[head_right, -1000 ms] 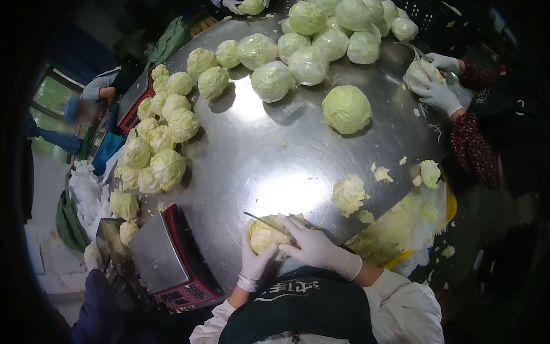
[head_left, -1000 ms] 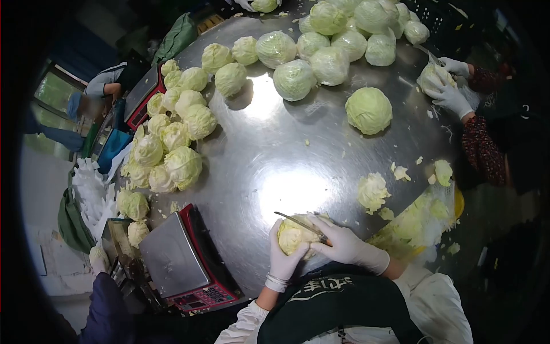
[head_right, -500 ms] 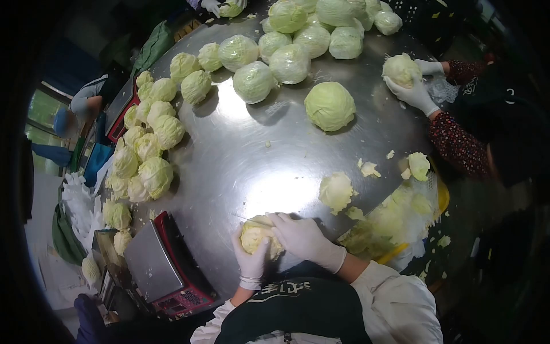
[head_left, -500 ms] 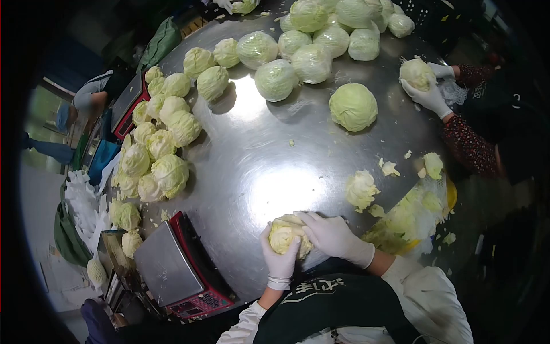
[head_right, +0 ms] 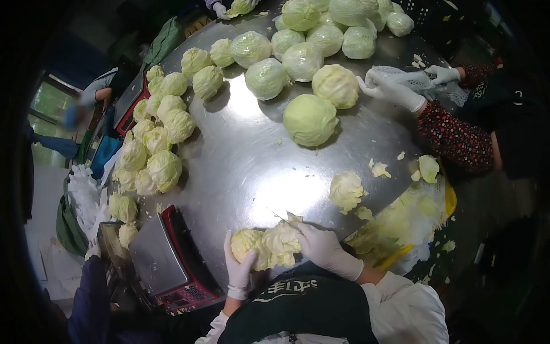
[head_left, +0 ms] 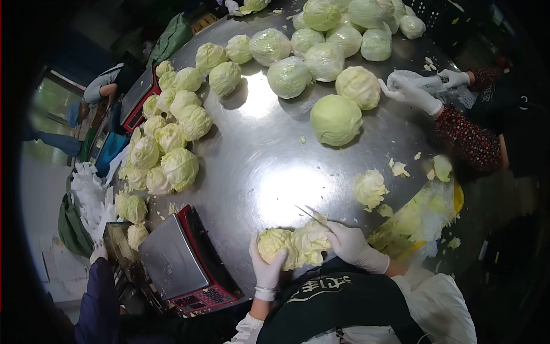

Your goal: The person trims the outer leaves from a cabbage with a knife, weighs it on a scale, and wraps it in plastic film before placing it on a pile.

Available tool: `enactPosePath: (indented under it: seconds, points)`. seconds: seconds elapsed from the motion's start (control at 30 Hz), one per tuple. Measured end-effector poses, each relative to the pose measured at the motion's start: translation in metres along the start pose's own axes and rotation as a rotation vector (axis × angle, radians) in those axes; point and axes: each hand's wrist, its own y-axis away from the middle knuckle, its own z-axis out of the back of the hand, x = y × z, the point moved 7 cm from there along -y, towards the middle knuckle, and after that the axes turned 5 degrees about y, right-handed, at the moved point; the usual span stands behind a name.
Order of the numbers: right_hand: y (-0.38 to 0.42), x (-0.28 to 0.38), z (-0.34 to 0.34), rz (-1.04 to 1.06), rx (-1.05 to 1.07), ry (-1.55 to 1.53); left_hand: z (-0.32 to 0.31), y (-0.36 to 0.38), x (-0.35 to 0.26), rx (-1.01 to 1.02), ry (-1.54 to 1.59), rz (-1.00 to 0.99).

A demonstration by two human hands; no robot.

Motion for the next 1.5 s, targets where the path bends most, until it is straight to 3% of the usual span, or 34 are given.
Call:
enactPosePath:
  seconds: [0.13, 0.17, 0.2, 0.27, 0.3, 0.33, 0.43, 0.53, 0.57, 0.6, 0.67, 0.77, 0.9, 0.97, 1.0, 1.07, 1.13, 1.2, 1.27, 1.3, 1.37, 1.43, 1.47, 1.5]
  points:
    - [-0.023, -0.041, 0.047, -0.082, 0.023, 0.456, -0.012, -0.007, 0.001, -0.144, 0.063, 0.038]
    - [-0.027, -0.023, 0.058, -0.204, 0.204, 0.532, -0.016, -0.006, -0.001, -0.119, -0.120, -0.066]
    - [-0.021, -0.011, 0.060, -0.203, 0.211, 0.527, -0.023, -0.004, -0.004, -0.088, -0.303, -0.167]
    - [-0.009, 0.018, 0.057, -0.004, 0.206, 0.289, -0.034, -0.005, -0.012, -0.083, -0.399, -0.216]
    - [-0.001, 0.032, 0.050, 0.161, 0.341, 0.300, -0.041, -0.005, -0.022, -0.067, -0.532, -0.247]
    - [0.002, 0.036, 0.054, 0.161, 0.341, 0.302, -0.047, -0.005, -0.027, -0.050, -0.664, -0.278]
    - [0.019, 0.044, 0.040, 0.194, 0.664, 0.265, -0.048, -0.006, -0.027, -0.022, -0.667, -0.284]
    - [0.006, 0.032, 0.038, 0.134, 0.592, 0.323, -0.052, -0.004, -0.026, -0.011, -0.744, -0.267]
    - [-0.002, 0.018, 0.044, 0.146, 0.320, 0.266, -0.052, -0.003, -0.026, -0.010, -0.743, -0.269]
    - [-0.014, 0.007, 0.055, -0.014, 0.258, 0.278, -0.051, -0.002, -0.025, -0.012, -0.746, -0.258]
    - [-0.025, 0.003, 0.067, -0.012, 0.101, 0.123, -0.050, -0.004, -0.028, -0.024, -0.750, -0.258]
    - [-0.024, 0.035, 0.045, 0.071, 0.274, 0.061, -0.056, -0.001, -0.034, -0.018, -0.795, -0.292]
    - [-0.043, 0.048, -0.001, 0.239, 0.172, 0.034, -0.066, 0.005, -0.035, 0.062, -0.870, -0.445]
    - [-0.063, 0.009, -0.037, -0.149, 0.394, -0.276, -0.059, 0.011, -0.038, 0.111, -0.922, -0.519]
    - [-0.068, 0.004, -0.038, -0.146, 0.397, -0.277, -0.055, 0.014, -0.045, 0.173, -1.022, -0.514]
    - [-0.077, -0.013, -0.027, -0.165, 0.282, 0.051, -0.034, 0.016, -0.052, 0.233, -1.125, -0.508]
    - [-0.075, -0.017, -0.020, -0.167, 0.270, 0.103, -0.005, 0.023, -0.053, 0.287, -0.944, -0.424]
    - [-0.071, -0.019, -0.014, -0.163, 0.263, 0.151, 0.023, 0.036, -0.032, 0.210, -0.910, -0.330]
    - [-0.067, -0.007, -0.004, -0.046, 0.130, 0.247, 0.044, 0.039, -0.009, 0.108, -0.170, -0.130]
    - [-0.064, 0.002, -0.007, -0.039, 0.139, 0.243, 0.049, 0.042, 0.001, 0.039, -0.131, -0.031]
    - [-0.057, 0.043, -0.005, 0.176, 0.028, 0.153, 0.042, 0.042, 0.004, 0.007, -0.125, -0.037]
    - [-0.047, 0.081, -0.020, 0.197, 0.364, -0.122, 0.042, 0.041, 0.011, 0.011, -0.242, -0.120]
    - [-0.043, 0.086, -0.025, 0.198, 0.362, -0.116, 0.036, 0.040, 0.011, 0.014, -0.238, -0.123]
    - [-0.034, 0.094, -0.035, 0.294, 0.414, -0.060, 0.028, 0.037, 0.017, -0.023, -0.030, -0.024]
